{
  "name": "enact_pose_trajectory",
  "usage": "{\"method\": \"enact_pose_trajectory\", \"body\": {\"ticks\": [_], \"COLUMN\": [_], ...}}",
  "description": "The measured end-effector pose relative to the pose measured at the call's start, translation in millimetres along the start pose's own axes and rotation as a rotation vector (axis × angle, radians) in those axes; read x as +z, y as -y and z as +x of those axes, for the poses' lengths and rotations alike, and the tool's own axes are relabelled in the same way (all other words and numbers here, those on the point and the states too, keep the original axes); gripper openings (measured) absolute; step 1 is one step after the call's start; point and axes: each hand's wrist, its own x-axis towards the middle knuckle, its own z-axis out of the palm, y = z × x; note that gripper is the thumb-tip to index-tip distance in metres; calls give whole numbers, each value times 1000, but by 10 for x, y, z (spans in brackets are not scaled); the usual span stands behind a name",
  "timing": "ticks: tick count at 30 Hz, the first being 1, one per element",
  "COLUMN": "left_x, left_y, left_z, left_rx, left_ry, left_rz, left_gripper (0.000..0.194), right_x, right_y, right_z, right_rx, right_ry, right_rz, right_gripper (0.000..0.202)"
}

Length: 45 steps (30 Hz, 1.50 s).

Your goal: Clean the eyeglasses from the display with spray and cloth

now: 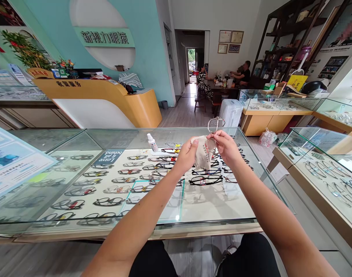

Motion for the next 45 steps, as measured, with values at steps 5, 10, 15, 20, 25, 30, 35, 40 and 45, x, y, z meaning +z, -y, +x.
{"method": "enact_pose_trajectory", "body": {"ticks": [5, 10, 15, 20, 25, 30, 35, 40, 45], "left_x": [40, 29, 34, 87, 123, 117, 101, 126, 178], "left_y": [-101, -144, -128, -64, -51, -90, -82, -86, -123], "left_z": [-50, -92, -80, -67, -81, -90, -113, -143, -156], "left_rx": [40, 45, -42, -26, -163, -295, -315, -219, -168], "left_ry": [0, 44, 61, -13, 93, 154, 236, 201, 128], "left_rz": [40, 16, -106, -61, -218, -313, -326, -260, -199], "left_gripper": [60, 61, 74, 54, 75, 73, 70, 59, 64], "right_x": [36, 23, 43, 109, 158, 171, 177, 178, 206], "right_y": [-57, -92, -95, -101, -104, -102, -91, -119, -132], "right_z": [-12, 3, 1, -48, -93, -99, -106, -105, -129], "right_rx": [-58, -91, -15, 65, 125, 139, 139, 140, 147], "right_ry": [-30, -57, -60, -29, -14, 14, 51, 58, 82], "right_rz": [-50, -29, 58, 127, 147, 198, 186, 187, 190], "right_gripper": [38, 37, 41, 42, 39, 41, 41, 41, 42]}}
